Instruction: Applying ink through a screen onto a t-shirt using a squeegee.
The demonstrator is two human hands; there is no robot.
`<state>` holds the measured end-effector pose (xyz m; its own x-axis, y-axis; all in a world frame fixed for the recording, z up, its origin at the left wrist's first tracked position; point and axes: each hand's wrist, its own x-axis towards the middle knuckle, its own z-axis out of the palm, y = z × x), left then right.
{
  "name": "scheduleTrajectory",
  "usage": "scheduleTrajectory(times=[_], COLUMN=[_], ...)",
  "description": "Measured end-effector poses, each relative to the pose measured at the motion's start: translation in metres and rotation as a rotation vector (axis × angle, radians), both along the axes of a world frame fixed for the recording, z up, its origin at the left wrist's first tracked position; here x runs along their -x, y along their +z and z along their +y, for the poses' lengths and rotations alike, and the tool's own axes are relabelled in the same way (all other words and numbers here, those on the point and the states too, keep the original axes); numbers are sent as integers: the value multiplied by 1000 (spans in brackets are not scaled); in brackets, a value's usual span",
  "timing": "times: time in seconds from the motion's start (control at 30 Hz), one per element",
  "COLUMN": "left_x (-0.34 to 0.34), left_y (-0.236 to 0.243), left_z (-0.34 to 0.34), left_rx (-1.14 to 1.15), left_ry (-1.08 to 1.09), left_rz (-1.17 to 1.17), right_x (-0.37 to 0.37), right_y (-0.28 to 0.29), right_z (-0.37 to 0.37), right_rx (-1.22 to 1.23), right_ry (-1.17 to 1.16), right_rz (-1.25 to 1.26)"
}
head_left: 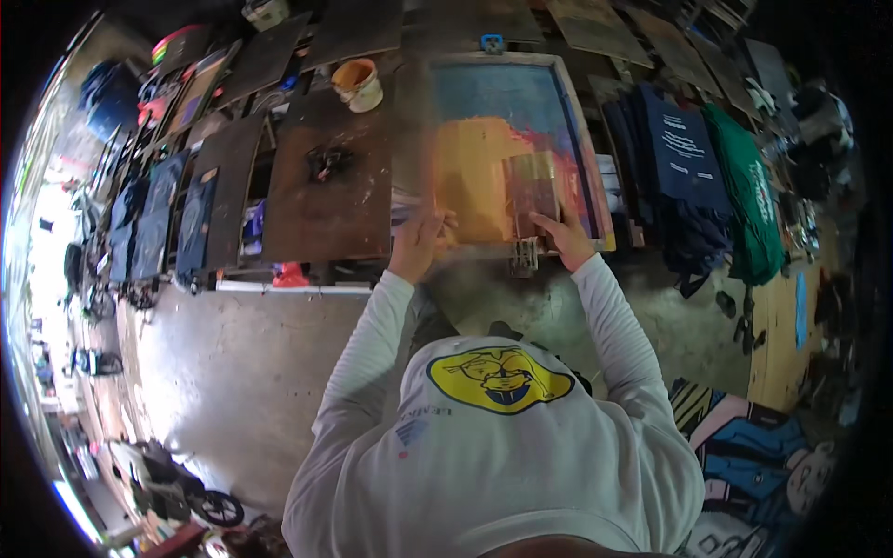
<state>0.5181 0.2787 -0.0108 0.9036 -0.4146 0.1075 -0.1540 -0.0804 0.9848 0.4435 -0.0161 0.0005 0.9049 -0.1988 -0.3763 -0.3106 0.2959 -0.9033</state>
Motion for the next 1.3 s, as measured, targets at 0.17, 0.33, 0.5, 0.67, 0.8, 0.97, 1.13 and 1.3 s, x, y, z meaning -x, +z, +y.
scheduleTrajectory(times=[0.17, 0.33, 0.5, 0.67, 0.8, 0.97, 1.13, 1.3], left_x=[-114, -179, -212, -231, -200, -130, -97, -78], left_y=[24, 32, 4, -59, -80, -60, -40, -39], left_z=[-34, -58, -84, -105, -97, -90, -104, -124], left_rx=[-296, -717, -922, -1071, -916, -1111, -1273, -1115], left_ry=[-180, -277, -524, -527, -299, -282, -223, 302], left_rz=[-585, -1031, -875, -609, -420, -535, -143, -219], right_x=[-51, -120, -159, -194, -176, -140, -193, -286], right_y=[19, 13, -8, -45, -54, -57, -52, -48], right_z=[-5, -7, -12, -10, -13, -19, -43, -25], right_rx=[874, 1398, 1333, 1513, 1461, 1407, 1299, 1544], right_ry=[377, 509, 615, 675, 722, 731, 1147, 1038], right_rz=[-183, -112, -200, -321, -319, -355, -586, -864])
